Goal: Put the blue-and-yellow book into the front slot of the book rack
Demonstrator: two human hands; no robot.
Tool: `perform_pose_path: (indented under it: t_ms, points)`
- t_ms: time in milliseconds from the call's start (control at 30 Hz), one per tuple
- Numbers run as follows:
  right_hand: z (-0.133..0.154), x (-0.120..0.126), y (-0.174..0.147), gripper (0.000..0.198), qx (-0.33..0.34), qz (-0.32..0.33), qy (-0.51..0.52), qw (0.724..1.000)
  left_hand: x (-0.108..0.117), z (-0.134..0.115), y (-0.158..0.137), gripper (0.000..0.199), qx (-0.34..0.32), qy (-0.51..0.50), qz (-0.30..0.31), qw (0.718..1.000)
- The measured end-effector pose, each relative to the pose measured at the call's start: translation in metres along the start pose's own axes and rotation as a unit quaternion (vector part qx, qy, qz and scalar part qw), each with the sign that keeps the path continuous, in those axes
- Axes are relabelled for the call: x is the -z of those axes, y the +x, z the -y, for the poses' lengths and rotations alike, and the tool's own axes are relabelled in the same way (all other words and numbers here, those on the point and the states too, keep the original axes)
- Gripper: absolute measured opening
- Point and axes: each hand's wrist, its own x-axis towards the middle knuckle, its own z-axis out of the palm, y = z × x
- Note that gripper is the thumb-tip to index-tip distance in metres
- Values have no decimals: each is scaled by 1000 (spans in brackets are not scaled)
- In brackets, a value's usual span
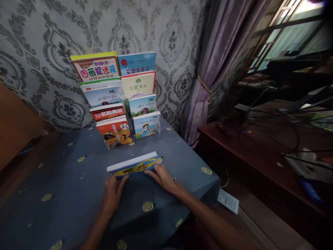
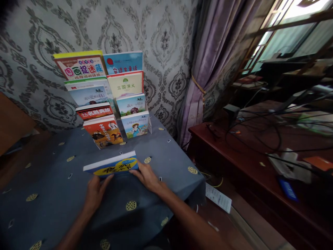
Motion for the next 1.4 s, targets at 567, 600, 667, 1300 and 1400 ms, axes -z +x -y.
perform_pose_path:
  t_ms: [567, 600, 667, 1300, 1400]
  points:
    - [53, 3, 32, 41, 116, -69, -53, 989, 10, -32, 21, 47, 27, -26, 1, 999]
    - [50, 1, 32, 39, 128, -83, -57, 987, 9, -35, 21, 46, 28, -31, -5, 999]
    - [44, -2, 30, 38, 149, -100, -67, 981, 5, -39, 21, 45, 34, -40, -13, 999]
    - [-6, 30, 34, 32, 49, 13, -120, 991, 4, -18, 50, 28, -64, 57, 50, 995]
    - [-16, 37, 45, 30, 33, -25, -122, 992, -12, -19, 67, 27, -83, 66, 45, 993]
